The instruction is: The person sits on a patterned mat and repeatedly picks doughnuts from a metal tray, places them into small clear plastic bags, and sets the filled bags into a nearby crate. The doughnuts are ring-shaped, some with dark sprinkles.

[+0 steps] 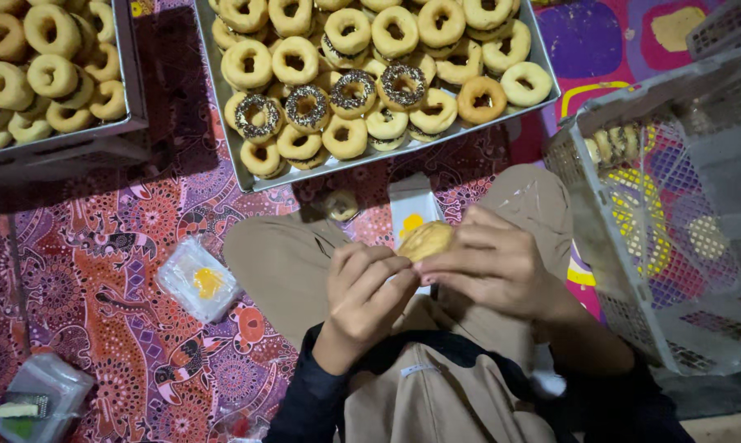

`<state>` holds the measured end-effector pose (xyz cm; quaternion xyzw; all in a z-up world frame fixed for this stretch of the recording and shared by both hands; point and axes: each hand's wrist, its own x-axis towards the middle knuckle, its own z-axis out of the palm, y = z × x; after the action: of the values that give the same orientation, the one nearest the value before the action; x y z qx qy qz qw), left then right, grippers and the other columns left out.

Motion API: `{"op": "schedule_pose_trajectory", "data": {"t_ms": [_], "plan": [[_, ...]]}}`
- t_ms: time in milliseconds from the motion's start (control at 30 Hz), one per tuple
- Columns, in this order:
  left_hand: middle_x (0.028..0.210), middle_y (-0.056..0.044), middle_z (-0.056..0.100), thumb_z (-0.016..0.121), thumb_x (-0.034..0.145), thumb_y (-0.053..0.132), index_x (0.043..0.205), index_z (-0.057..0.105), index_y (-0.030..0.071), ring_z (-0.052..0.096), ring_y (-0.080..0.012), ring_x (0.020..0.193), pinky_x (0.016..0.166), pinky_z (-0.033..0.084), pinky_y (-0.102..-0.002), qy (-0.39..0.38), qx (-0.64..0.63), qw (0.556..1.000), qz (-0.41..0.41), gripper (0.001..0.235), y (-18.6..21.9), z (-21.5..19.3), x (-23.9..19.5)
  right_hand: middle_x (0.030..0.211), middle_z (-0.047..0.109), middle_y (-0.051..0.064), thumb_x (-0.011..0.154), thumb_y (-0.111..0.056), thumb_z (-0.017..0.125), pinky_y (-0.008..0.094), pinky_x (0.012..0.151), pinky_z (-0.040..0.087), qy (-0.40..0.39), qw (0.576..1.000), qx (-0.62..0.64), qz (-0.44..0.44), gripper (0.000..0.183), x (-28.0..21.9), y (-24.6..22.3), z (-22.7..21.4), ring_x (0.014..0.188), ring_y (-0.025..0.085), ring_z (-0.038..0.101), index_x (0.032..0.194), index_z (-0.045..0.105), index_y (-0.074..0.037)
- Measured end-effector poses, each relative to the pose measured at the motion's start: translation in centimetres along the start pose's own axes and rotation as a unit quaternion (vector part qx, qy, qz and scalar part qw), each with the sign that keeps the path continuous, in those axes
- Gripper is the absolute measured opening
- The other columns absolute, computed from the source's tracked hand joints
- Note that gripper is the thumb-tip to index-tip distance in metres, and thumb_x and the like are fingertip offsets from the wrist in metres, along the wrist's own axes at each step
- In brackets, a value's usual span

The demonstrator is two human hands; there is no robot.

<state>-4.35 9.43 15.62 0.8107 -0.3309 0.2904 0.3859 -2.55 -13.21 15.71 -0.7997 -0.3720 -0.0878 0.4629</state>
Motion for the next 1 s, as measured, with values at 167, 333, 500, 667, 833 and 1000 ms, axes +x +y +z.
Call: {"op": "schedule_pose_trajectory", "data": {"t_ms": [167, 333, 500, 667, 833, 1000], "plan": [[0.089, -0.004, 0.067, 0.084, 0.077, 0.011, 0.103, 0.076, 0.005, 0.064, -0.0259, 0.087, 0.079, 0.048, -0.041, 0.027, -0.005, 0.998, -0.048, 0.028, 0.4, -1.0, 0.4, 0.096, 0.064, 0.001, 0.083, -0.021, 0.075, 0.042, 0.081, 0.044, 0.057, 0.953, -0.258, -0.146, 0.029, -0.5, 1.2, 2.2, 0.088, 0.023, 0.057, 0.11, 0.071, -0.015], [0.115, -0.01, 0.059, 0.064, 0.094, 0.015, 0.103, 0.063, 0.004, 0.067, -0.0264, 0.106, 0.094, 0.055, -0.04, 0.098, -0.144, 0.961, -0.216, 0.014, -2.0, -2.0, -2.0, 0.113, 0.063, 0.007, 0.083, -0.022, 0.078, 0.04, 0.088, 0.047, -0.194, 0.963, -0.154, 0.106, 0.047, -1.0, 4.4, 1.6, 0.1, 0.023, 0.06, 0.126, 0.062, -0.01], [0.09, -0.009, 0.068, 0.061, 0.104, 0.021, 0.107, 0.064, 0.0, 0.065, -0.0138, 0.077, 0.07, 0.054, -0.03, 0.112, -0.143, 0.849, -0.496, 0.021, -6.3, 1.9, -5.4, 0.13, 0.063, 0.014, 0.084, -0.023, 0.081, 0.038, 0.095, 0.049, -0.22, 0.936, 0.15, 0.228, 0.066, -0.3, 9.7, 6.0, 0.112, 0.024, 0.063, 0.141, 0.053, -0.006], [0.088, -0.011, 0.073, 0.066, 0.101, 0.017, 0.109, 0.07, 0.0, 0.067, -0.0159, 0.077, 0.071, 0.054, -0.032, 0.154, -0.037, 0.875, -0.457, 0.019, -13.3, 3.4, -10.6, 0.107, 0.075, 0.006, 0.097, -0.015, 0.078, 0.029, 0.087, 0.052, 0.175, 0.919, 0.251, 0.25, 0.016, -0.4, 16.0, 23.1, 0.097, 0.013, 0.065, 0.108, 0.078, -0.004], [0.082, -0.015, 0.07, 0.077, 0.091, 0.019, 0.096, 0.074, 0.003, 0.067, -0.0285, 0.075, 0.069, 0.052, -0.039, 0.033, 0.17, 0.847, -0.503, 0.017, -13.8, 1.9, -18.4, 0.069, 0.055, -0.002, 0.099, -0.033, 0.075, 0.025, 0.056, 0.036, 0.114, 0.734, 0.343, 0.575, 0.03, -7.6, 15.5, 33.3, 0.062, 0.007, 0.046, 0.086, 0.077, -0.006], [0.088, -0.013, 0.075, 0.078, 0.089, 0.02, 0.106, 0.071, 0.005, 0.071, -0.0246, 0.077, 0.071, 0.054, -0.036, 0.006, 0.087, 0.809, -0.581, 0.024, -16.2, 2.9, -21.4, 0.077, 0.077, 0.0, 0.098, -0.044, 0.061, 0.026, 0.051, 0.048, -0.049, 0.785, 0.306, 0.536, 0.04, -9.8, 19.9, 29.7, 0.06, 0.006, 0.065, 0.088, 0.079, -0.01]]}}
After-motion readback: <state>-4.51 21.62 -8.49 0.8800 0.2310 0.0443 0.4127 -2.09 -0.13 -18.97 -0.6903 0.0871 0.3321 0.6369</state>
